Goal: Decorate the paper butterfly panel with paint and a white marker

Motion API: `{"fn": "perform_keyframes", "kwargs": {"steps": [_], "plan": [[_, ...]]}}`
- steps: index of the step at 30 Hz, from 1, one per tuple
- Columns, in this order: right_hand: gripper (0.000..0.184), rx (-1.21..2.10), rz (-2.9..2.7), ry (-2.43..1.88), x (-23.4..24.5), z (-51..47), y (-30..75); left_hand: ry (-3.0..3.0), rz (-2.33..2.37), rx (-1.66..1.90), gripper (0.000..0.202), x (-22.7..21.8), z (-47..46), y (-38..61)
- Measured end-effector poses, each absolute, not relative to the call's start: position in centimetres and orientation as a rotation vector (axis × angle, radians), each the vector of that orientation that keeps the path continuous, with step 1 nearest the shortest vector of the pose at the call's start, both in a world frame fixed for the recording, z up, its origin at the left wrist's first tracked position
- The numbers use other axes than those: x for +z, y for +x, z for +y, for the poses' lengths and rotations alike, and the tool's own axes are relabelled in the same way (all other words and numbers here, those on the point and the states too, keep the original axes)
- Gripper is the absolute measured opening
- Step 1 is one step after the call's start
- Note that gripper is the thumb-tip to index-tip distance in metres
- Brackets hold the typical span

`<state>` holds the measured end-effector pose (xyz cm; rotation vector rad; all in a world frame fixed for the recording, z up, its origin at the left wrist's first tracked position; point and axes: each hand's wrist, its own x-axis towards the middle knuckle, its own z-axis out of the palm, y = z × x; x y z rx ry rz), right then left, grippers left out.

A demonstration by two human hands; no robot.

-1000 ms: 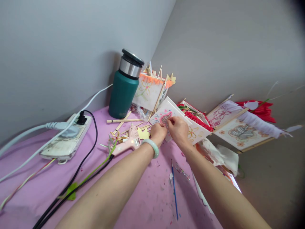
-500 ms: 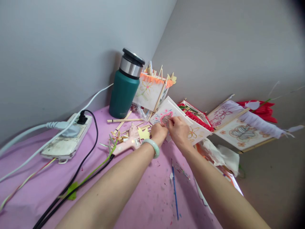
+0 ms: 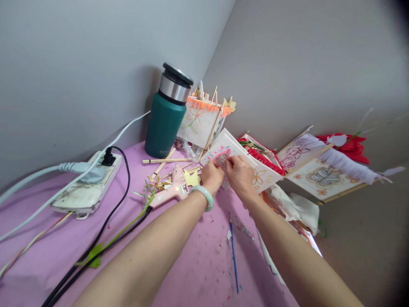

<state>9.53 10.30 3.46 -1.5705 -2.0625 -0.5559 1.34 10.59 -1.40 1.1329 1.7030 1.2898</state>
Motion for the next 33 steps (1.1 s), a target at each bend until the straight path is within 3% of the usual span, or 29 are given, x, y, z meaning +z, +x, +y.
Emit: {"fn": "perform_keyframes", "kwargs": {"steps": [33], "plan": [[0.022,-0.348,-1.992,-1.569,4.6,10.0,9.2,1.144,1.706,1.254,0.016,-1.2,10.7,1.2]]}}
